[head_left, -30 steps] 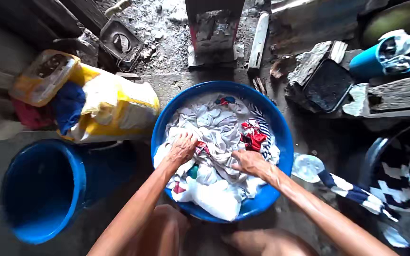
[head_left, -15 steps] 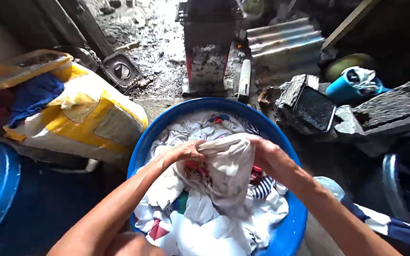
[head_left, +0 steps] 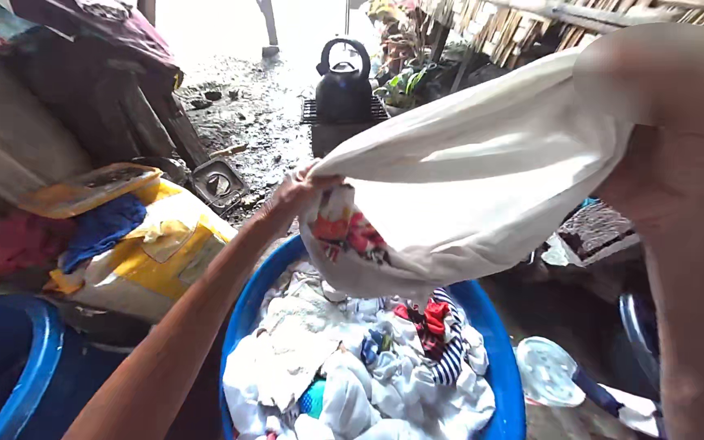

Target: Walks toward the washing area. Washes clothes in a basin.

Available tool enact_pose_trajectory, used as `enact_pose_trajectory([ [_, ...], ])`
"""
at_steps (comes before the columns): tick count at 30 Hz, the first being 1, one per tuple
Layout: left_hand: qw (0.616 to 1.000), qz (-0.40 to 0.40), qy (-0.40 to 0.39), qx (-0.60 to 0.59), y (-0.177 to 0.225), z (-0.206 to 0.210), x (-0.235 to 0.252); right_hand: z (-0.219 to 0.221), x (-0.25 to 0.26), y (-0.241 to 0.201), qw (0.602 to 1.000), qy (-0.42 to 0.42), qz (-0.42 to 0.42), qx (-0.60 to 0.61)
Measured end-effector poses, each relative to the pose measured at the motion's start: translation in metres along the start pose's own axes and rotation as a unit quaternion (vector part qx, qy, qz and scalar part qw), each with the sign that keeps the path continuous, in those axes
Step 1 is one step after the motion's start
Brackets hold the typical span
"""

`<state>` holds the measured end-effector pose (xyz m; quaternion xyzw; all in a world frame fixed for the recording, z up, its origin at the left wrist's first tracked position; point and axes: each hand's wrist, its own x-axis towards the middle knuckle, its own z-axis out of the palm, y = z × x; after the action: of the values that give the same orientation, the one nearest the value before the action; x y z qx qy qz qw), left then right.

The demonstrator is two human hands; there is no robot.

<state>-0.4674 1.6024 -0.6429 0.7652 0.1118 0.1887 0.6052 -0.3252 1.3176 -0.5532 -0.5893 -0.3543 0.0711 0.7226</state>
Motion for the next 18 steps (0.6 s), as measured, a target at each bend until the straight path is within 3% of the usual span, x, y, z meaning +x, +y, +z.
enact_pose_trajectory([
  [4,0.989,0.077,0.046,0.115,0.027,-0.018,0.024,-0.014,0.003,0.002,0.992,0.039,-0.042,-0.114],
  [12,0.996,0.052,0.073,0.028,0.007,-0.009,0.044,-0.017,0.022,0.040,0.975,0.092,0.000,-0.200],
  [15,0.989,0.000,0.100,0.108,-0.022,0.006,0.058,-0.019,0.023,0.072,0.968,0.078,0.056,-0.230],
  [18,0.977,-0.054,0.065,0.198,-0.083,0.027,0.056,-0.020,-0.003,0.139,0.963,0.048,0.121,-0.236],
])
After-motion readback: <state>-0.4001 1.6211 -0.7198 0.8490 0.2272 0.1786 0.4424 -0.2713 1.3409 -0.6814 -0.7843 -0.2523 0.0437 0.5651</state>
